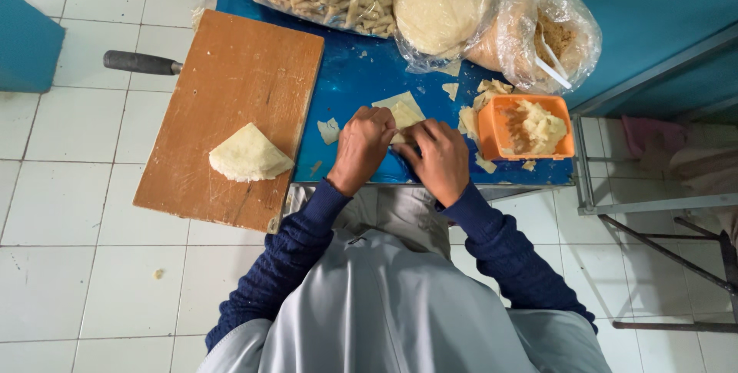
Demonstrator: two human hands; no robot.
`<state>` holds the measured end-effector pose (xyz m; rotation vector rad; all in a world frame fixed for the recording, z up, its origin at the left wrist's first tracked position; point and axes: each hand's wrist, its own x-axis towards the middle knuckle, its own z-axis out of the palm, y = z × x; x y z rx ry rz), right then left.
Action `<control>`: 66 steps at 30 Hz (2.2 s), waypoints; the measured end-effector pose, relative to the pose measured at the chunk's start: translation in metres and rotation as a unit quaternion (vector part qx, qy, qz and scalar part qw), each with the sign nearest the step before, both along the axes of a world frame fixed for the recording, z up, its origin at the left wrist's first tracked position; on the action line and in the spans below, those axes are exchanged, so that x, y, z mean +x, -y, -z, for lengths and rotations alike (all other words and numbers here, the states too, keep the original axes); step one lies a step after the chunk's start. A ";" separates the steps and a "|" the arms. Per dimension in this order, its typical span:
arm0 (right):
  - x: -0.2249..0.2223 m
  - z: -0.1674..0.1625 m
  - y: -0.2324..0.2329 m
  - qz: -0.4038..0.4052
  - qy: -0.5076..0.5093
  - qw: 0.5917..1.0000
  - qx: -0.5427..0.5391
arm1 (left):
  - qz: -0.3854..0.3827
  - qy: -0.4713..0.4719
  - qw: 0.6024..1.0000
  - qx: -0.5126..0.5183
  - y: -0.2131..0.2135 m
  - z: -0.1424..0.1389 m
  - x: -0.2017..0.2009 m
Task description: The person sits at a blue table and folds thin dough sheets around spoonfuls of filling taken from an orange container, pressing the edges to seal each pastry and stacking the finished pieces on the table. A large ball of dough and bags of already-folded pieces sit nearby.
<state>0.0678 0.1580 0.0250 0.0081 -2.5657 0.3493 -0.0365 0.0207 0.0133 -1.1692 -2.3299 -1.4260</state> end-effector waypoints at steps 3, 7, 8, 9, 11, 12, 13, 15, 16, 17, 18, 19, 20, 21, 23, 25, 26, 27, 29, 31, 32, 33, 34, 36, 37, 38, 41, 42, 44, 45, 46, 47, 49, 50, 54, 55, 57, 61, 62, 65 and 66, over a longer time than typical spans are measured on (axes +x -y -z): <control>-0.003 0.004 -0.001 0.031 0.001 0.999 0.008 | 0.001 0.010 1.000 -0.004 0.001 0.000 0.000; -0.003 0.005 0.002 0.026 0.003 0.999 0.036 | -0.005 0.007 1.000 -0.004 -0.001 0.001 0.000; -0.002 0.004 0.003 0.026 0.006 0.999 0.040 | -0.005 0.009 1.000 -0.003 0.000 0.002 0.000; -0.001 0.002 0.003 0.026 0.010 0.999 0.045 | -0.005 0.013 1.000 -0.001 0.000 0.003 0.000; 0.001 -0.001 0.003 0.013 0.005 0.999 0.031 | -0.004 0.024 1.000 0.005 0.001 0.004 0.001; 0.002 -0.002 0.003 0.007 0.003 1.000 0.025 | -0.004 0.033 0.999 0.010 0.003 0.005 0.000; 0.003 -0.003 0.002 0.004 0.000 1.000 0.029 | -0.005 0.042 0.999 0.015 0.005 0.006 0.001; 0.004 -0.003 0.001 -0.002 -0.005 0.999 0.035 | -0.008 0.044 0.999 0.021 0.010 0.007 0.001; 0.005 -0.003 0.000 -0.001 -0.005 0.999 0.034 | -0.009 0.046 0.999 0.023 0.013 0.008 0.002; 0.005 -0.002 0.000 0.001 -0.005 0.999 0.034 | -0.008 0.039 0.999 0.029 0.015 0.009 0.003; 0.005 -0.001 0.000 0.003 -0.006 0.999 0.034 | -0.007 0.030 0.999 0.035 0.017 0.009 0.003; 0.004 0.000 -0.001 0.003 -0.010 0.999 0.033 | -0.005 0.021 0.999 0.040 0.019 0.009 0.003; 0.004 0.001 -0.001 0.003 -0.013 0.999 0.032 | 0.002 0.018 0.999 0.036 0.020 0.009 0.004; 0.003 0.001 -0.001 0.003 -0.016 0.999 0.031 | 0.008 0.014 0.999 0.031 0.022 0.008 0.005; 0.002 0.002 -0.002 0.008 -0.016 1.000 0.024 | 0.014 0.002 1.000 0.023 0.024 0.007 0.006; 0.001 0.002 -0.002 0.010 -0.019 1.000 0.021 | 0.017 -0.010 1.000 0.013 0.027 0.006 0.009; 0.001 0.001 -0.001 0.009 -0.021 1.000 0.022 | 0.017 -0.012 1.000 0.009 0.029 0.005 0.010; 0.002 0.000 -0.001 0.008 -0.024 0.999 0.022 | 0.018 -0.015 1.000 0.004 0.030 0.005 0.010; 0.002 -0.002 0.000 0.003 -0.023 0.999 0.024 | 0.021 -0.021 1.000 0.000 0.030 0.003 0.010; 0.002 -0.003 0.001 0.000 -0.025 0.999 0.030 | 0.026 -0.030 0.999 0.001 0.029 0.001 0.010; 0.002 -0.004 0.001 -0.001 -0.030 0.999 0.035 | 0.024 -0.032 0.999 -0.001 0.028 0.000 0.009; 0.001 -0.004 0.002 -0.002 -0.034 0.999 0.040 | 0.021 -0.033 0.999 -0.004 0.028 0.000 0.009; 0.001 -0.004 0.002 0.001 -0.030 0.999 0.036 | 0.019 -0.031 0.999 -0.008 0.028 -0.001 0.011; -0.001 -0.004 0.002 0.005 -0.024 0.999 0.029 | 0.018 -0.032 0.999 -0.014 0.027 -0.002 0.012; -0.002 -0.004 0.002 0.008 -0.025 0.999 0.028 | 0.016 -0.034 0.999 -0.017 0.027 -0.003 0.011; -0.003 -0.003 0.001 0.011 -0.025 0.999 0.027 | 0.018 -0.038 0.999 -0.015 0.027 -0.003 0.011; -0.004 -0.002 0.001 0.019 -0.021 1.000 0.009 | 0.016 -0.037 0.999 -0.013 0.030 -0.004 0.012; -0.003 -0.002 0.001 0.024 -0.018 1.000 0.002 | 0.013 -0.029 0.999 -0.014 0.030 -0.004 0.012; -0.004 -0.002 0.002 0.029 -0.025 0.999 -0.017 | 0.012 -0.024 0.999 -0.017 0.030 -0.005 0.012; -0.004 -0.002 0.002 0.030 -0.028 0.999 -0.026 | 0.014 -0.025 0.999 -0.019 0.029 -0.005 0.012; -0.004 -0.002 0.002 0.033 -0.026 0.999 -0.030 | 0.015 -0.025 0.999 -0.021 0.029 -0.005 0.012; -0.005 -0.002 0.002 0.036 -0.025 0.999 -0.033 | 0.016 -0.029 0.999 -0.015 0.029 -0.004 0.013; -0.006 -0.002 0.002 0.040 -0.022 0.998 -0.035 | 0.019 -0.040 0.999 -0.002 0.028 -0.004 0.012; -0.006 -0.002 0.001 0.042 -0.018 0.998 -0.036 | 0.015 -0.041 0.999 -0.006 0.027 -0.003 0.013; -0.008 -0.001 0.001 0.053 -0.021 0.998 -0.041 | 0.005 -0.046 0.999 -0.020 0.027 -0.001 0.013; -0.008 -0.001 0.000 0.048 -0.020 0.998 -0.047 | 0.003 -0.047 0.999 -0.024 0.028 -0.001 0.013; -0.008 0.000 0.001 0.040 -0.016 0.997 -0.059 | 0.002 -0.053 0.998 -0.028 0.030 -0.001 0.015; -0.008 0.001 0.003 0.054 -0.029 0.997 -0.036 | 0.002 -0.064 0.997 -0.037 0.034 -0.006 0.018; -0.007 0.001 0.003 0.056 -0.028 0.998 -0.032 | -0.005 -0.085 0.995 -0.051 0.033 -0.008 0.020; -0.008 0.001 0.003 0.054 -0.035 0.998 -0.021 | -0.028 -0.149 0.984 -0.098 0.029 -0.013 0.022; -0.008 0.001 0.003 0.052 -0.037 0.998 -0.018 | -0.035 -0.168 0.978 -0.119 0.028 -0.014 0.024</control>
